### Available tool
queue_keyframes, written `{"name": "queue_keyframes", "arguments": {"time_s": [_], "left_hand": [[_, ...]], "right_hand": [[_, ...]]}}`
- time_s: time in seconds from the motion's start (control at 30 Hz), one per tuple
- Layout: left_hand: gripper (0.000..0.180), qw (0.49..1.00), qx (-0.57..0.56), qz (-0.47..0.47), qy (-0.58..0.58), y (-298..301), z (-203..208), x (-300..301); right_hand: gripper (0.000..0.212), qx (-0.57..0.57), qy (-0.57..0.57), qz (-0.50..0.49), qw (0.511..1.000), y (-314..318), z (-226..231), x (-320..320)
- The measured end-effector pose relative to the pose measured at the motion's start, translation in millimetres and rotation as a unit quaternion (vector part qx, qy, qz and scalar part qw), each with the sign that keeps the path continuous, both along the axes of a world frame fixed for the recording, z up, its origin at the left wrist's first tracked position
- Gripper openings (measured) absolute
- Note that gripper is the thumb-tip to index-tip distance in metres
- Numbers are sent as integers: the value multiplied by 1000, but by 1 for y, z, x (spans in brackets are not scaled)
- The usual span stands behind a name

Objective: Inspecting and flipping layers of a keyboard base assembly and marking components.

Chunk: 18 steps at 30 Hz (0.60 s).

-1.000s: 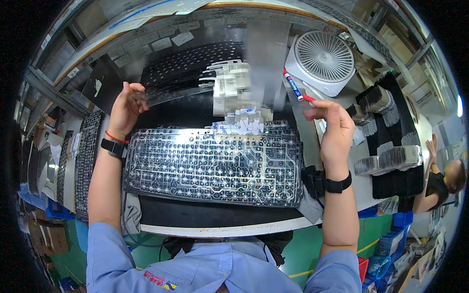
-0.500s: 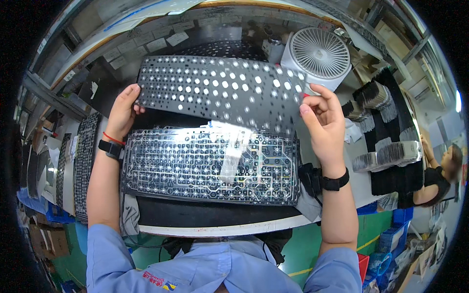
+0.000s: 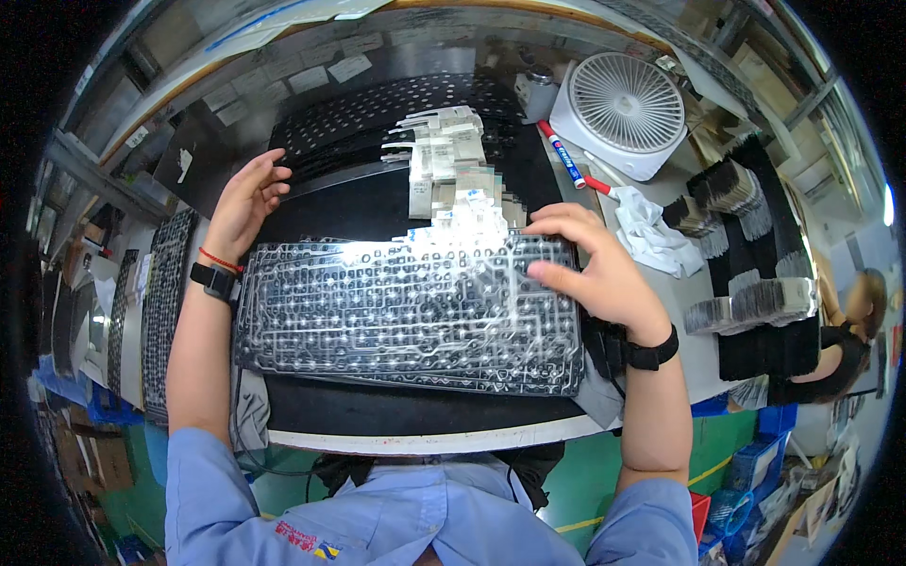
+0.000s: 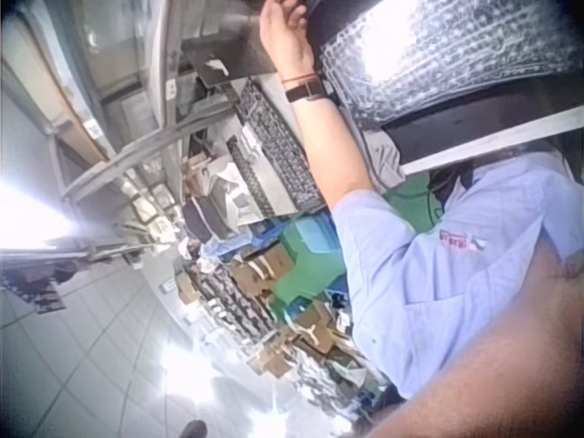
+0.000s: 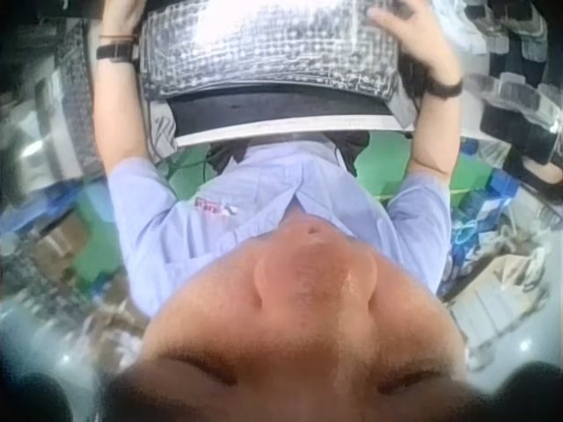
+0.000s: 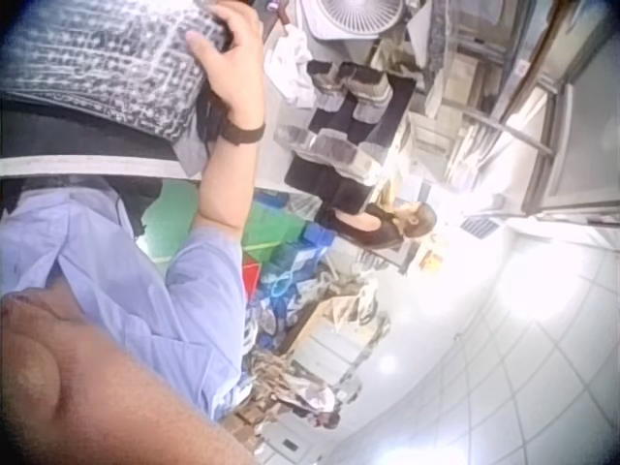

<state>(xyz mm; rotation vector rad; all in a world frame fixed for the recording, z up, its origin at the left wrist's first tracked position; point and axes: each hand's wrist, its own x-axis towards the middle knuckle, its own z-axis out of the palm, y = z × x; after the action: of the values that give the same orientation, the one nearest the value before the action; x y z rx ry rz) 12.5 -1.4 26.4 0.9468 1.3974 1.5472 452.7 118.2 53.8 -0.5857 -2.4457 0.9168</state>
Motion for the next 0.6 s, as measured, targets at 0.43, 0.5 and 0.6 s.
{"name": "queue_keyframes", "arguments": {"time_s": [0.43, 0.5, 0.6], "left_hand": [[46, 888, 12, -172, 425, -45, 93, 78], [57, 841, 61, -169, 510, -42, 89, 101], [73, 783, 68, -143, 601, -39, 72, 118]], "right_hand": [[28, -153, 175, -106, 967, -4, -6, 1], [28, -137, 182, -94, 969, -7, -6, 2], [28, -111, 184, -71, 974, -11, -3, 2]]}}
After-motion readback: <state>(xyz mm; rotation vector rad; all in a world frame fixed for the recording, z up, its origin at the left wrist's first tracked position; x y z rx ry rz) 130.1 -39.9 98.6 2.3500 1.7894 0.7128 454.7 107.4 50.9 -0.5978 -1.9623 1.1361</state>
